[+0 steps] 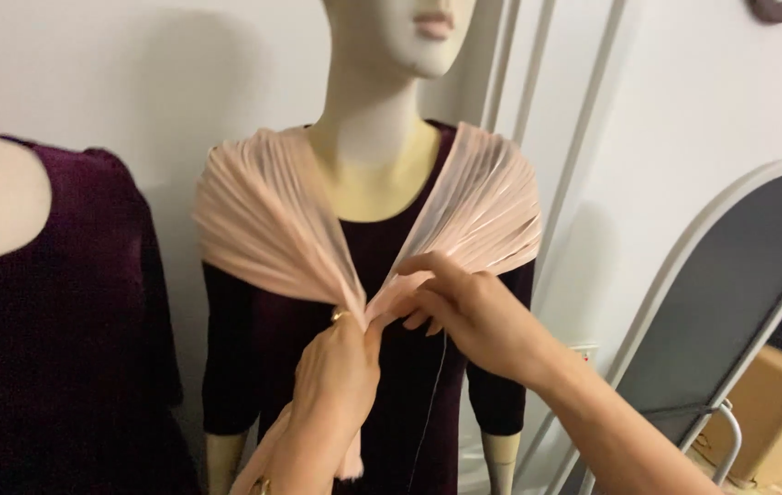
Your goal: Draping and hand-sewing pleated fabric onto a garment on a mannequin to create a decorative element
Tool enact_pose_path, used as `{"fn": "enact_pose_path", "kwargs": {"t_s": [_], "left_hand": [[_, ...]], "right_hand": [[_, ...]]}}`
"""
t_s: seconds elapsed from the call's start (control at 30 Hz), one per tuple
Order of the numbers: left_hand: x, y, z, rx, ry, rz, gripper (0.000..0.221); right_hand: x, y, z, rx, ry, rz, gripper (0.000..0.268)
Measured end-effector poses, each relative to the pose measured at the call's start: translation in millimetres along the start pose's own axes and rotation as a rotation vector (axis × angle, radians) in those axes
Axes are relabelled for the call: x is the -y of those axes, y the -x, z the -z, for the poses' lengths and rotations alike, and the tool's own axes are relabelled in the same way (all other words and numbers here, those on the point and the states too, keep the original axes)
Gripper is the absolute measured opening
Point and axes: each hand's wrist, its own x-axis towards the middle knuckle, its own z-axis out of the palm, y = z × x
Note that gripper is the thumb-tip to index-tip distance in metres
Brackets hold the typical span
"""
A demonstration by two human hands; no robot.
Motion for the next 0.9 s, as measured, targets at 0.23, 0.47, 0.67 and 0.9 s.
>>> {"fn": "enact_pose_path", "kwargs": {"t_s": [0.23,0.47,0.67,0.9], "left_hand": [[-4,6,3,-0.078,0.099,-0.052,0.031],[-2,3,-2,-0.114,0.117,-0.092,0.029],[0,3,-2,-0.095,0.1,-0.17,0.025],[-6,6,2,-0.058,-0.011,-0.135,0.035]], "right_hand": [[-1,5,0,-0.092,0.161,0.225,0.013],[-10,5,-5,-0.089,0.207,0.157,0.007],[6,-5,-4,0.011,0.099,0.009,0.012],[5,-13,-9,0.014,0.042,0.058,0.012]]}}
